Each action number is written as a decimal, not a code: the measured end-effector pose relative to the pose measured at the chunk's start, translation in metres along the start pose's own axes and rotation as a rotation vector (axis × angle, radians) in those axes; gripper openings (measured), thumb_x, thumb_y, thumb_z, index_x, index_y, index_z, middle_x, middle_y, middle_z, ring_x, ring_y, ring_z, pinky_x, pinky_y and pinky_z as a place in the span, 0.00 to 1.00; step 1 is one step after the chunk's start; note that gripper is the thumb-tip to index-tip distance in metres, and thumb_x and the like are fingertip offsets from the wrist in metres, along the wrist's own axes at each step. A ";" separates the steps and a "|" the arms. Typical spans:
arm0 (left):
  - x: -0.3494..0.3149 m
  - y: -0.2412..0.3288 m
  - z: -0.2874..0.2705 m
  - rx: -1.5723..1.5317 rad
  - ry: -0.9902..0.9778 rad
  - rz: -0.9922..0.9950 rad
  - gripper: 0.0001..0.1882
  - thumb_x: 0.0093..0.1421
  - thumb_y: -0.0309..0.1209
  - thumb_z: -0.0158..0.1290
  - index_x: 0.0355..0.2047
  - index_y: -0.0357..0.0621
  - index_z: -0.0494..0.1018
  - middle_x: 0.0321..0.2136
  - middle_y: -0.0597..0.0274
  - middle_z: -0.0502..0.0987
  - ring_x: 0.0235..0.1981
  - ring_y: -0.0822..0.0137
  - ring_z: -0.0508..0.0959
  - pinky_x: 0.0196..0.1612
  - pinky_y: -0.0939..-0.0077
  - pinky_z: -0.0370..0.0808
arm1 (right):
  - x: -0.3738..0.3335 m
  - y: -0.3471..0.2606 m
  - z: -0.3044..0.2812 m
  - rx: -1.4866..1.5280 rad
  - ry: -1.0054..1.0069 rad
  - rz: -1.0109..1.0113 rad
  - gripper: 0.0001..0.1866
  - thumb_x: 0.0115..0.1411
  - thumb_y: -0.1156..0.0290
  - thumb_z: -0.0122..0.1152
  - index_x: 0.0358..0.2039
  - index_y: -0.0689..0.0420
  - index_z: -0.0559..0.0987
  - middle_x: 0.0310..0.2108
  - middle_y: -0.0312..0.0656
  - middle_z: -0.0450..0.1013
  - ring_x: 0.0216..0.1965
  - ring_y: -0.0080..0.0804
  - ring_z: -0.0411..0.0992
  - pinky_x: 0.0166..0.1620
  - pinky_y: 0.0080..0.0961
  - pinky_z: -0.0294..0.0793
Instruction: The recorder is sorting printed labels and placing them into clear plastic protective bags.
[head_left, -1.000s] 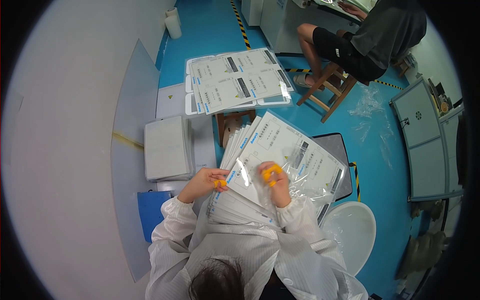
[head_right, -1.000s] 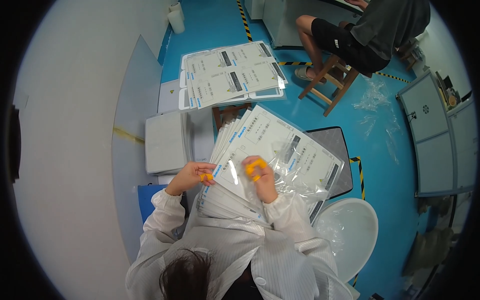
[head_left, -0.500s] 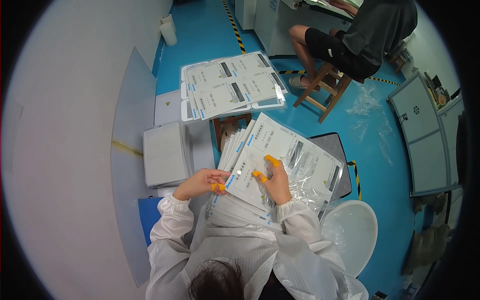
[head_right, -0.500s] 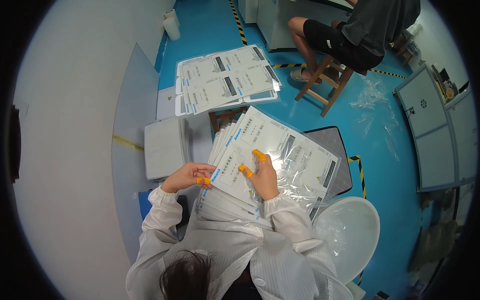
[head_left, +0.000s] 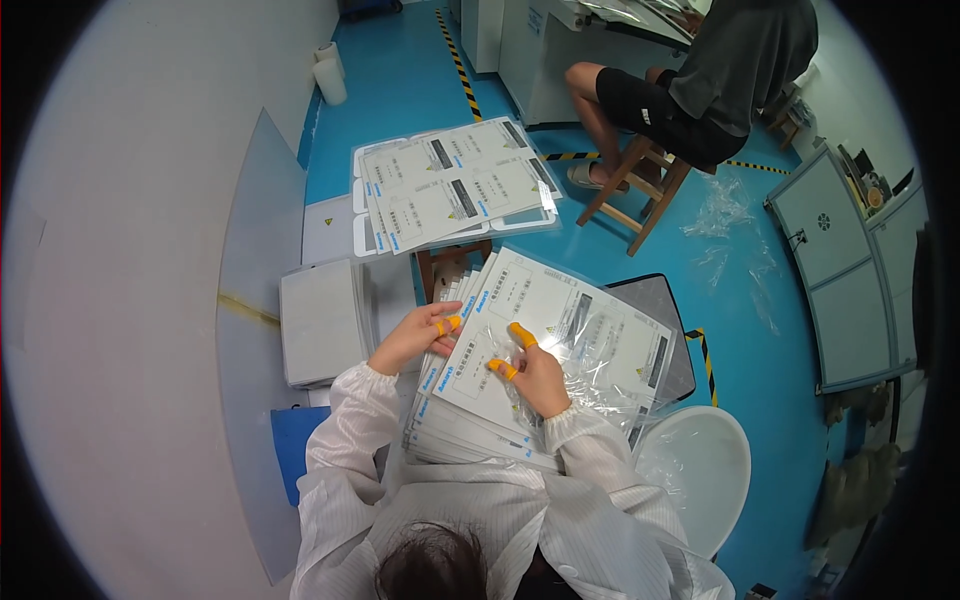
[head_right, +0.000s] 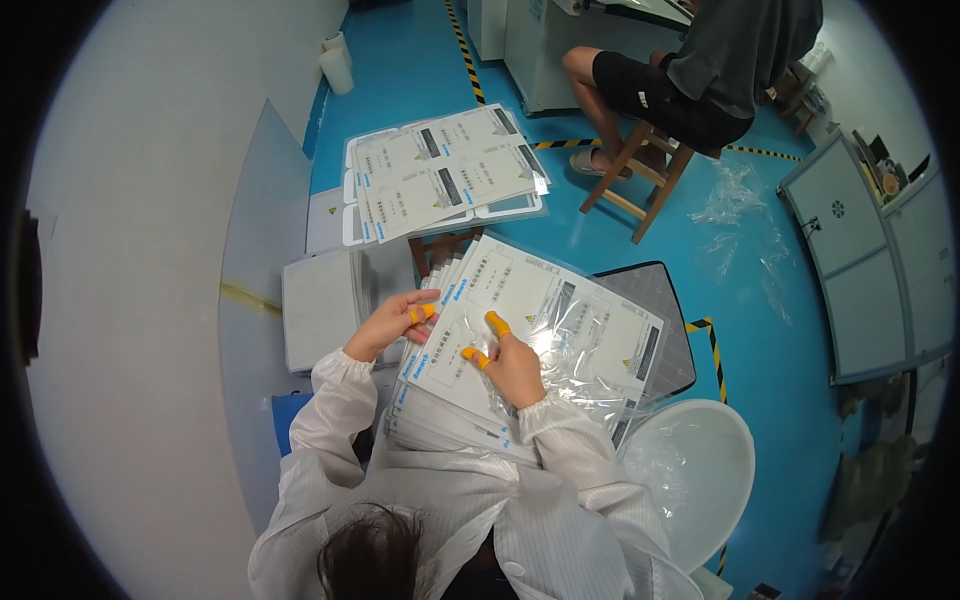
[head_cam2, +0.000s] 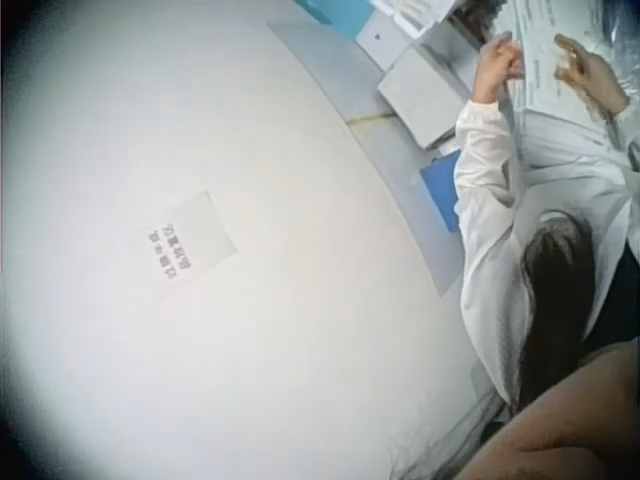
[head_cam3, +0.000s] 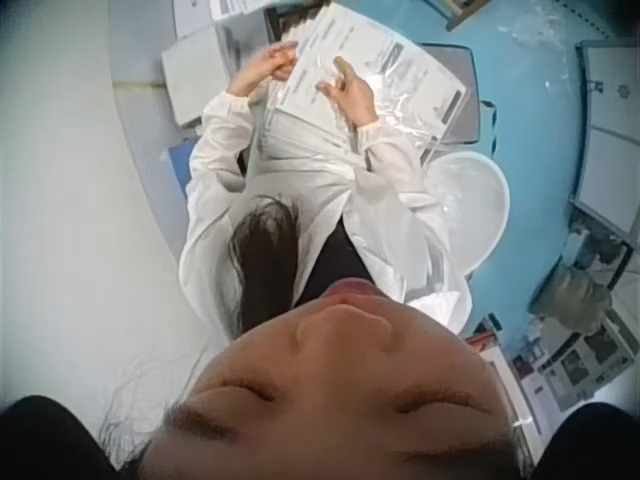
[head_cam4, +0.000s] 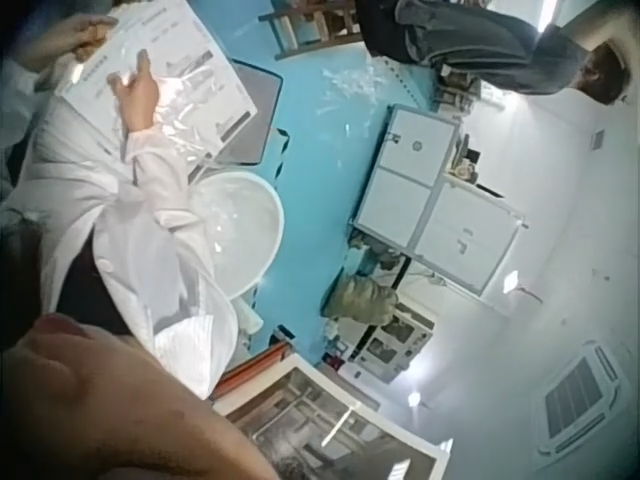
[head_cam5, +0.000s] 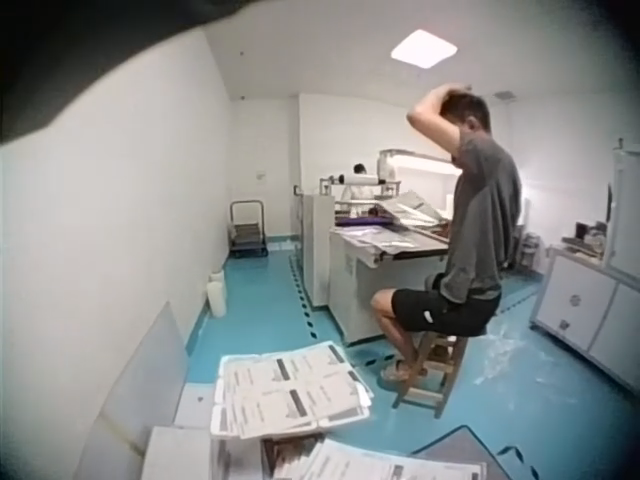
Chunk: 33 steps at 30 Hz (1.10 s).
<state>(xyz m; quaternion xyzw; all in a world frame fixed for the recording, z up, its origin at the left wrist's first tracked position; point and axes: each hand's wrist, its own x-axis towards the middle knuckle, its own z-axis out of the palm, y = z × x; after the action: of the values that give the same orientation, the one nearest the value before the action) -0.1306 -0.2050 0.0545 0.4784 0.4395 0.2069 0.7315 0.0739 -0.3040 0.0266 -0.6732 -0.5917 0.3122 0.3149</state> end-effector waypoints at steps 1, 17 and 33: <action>0.006 0.001 0.004 0.006 0.045 0.009 0.17 0.59 0.26 0.47 0.49 0.36 0.67 0.32 0.61 0.76 0.25 0.78 0.75 0.27 0.91 0.72 | 0.000 -0.001 -0.001 -0.125 -0.044 0.012 0.17 0.48 0.63 0.64 0.35 0.60 0.75 0.16 0.41 0.69 0.18 0.36 0.69 0.24 0.29 0.69; -0.003 -0.008 -0.044 0.366 0.257 0.190 0.12 0.54 0.21 0.50 0.41 0.37 0.74 0.23 0.67 0.75 0.17 0.82 0.69 0.18 0.86 0.66 | 0.010 0.100 -0.104 1.834 0.486 -0.244 0.06 0.59 0.69 0.46 0.32 0.57 0.71 0.35 0.38 0.70 0.43 0.27 0.66 0.56 0.26 0.59; 0.043 -0.017 -0.210 -0.262 0.668 0.386 0.17 0.56 0.19 0.46 0.47 0.33 0.67 0.28 0.58 0.76 0.19 0.76 0.73 0.19 0.87 0.69 | -0.184 0.318 -0.283 1.480 0.746 -0.437 0.05 0.58 0.74 0.46 0.25 0.57 0.65 0.18 0.34 0.57 0.19 0.22 0.54 0.24 0.20 0.54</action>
<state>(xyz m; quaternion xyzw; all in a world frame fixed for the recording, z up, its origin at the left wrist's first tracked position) -0.2868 -0.0727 -0.0125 0.3614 0.5251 0.5387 0.5508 0.4701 -0.5343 -0.0454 -0.2239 -0.2096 0.3086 0.9004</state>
